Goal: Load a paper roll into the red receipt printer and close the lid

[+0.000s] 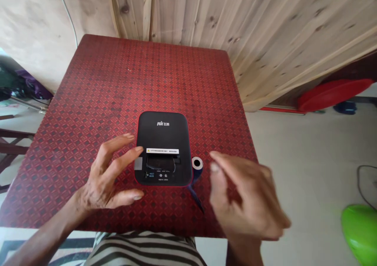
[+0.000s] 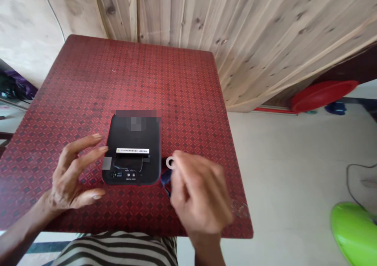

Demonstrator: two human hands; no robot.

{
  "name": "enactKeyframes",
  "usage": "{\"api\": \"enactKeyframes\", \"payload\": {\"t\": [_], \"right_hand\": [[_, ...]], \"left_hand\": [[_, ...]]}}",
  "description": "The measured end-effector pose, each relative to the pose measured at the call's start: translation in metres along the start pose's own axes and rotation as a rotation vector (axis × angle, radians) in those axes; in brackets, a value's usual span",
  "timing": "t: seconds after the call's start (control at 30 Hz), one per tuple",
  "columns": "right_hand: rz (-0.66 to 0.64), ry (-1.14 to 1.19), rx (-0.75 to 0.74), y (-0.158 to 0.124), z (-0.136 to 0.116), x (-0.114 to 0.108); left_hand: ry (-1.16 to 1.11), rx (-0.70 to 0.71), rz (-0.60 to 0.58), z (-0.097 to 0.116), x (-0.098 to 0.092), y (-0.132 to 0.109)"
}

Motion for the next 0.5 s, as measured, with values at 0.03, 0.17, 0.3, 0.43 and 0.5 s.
{"api": "enactKeyframes", "payload": {"t": [0.03,0.17,0.3,0.43,0.5], "right_hand": [[0.043,-0.025,0.074,-0.002,0.014,-0.002],[0.091,0.018,0.425,-0.024,0.071,0.013],[0.005,0.113,0.529,-0.046,0.093,0.041],[-0.097,0.151,0.484,-0.048,0.088,0.051],[-0.116,0.154,0.481,-0.046,0.086,0.051]], "left_hand": [[0.013,-0.030,0.044,0.002,-0.003,-0.003],[0.048,-0.061,0.051,0.013,-0.001,-0.017],[0.100,-0.046,0.043,0.022,0.011,-0.030],[0.094,-0.082,0.060,0.024,0.017,-0.036],[0.099,-0.097,0.059,0.024,0.017,-0.037]]}}
Point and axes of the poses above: each hand's wrist, its own y-axis towards the middle knuckle, its own x-axis out of the palm, z = x × y, the point moved 3 cm from there along y, towards the middle knuckle, and after that the axes turned 8 degrees about y, right-handed, at the moved point
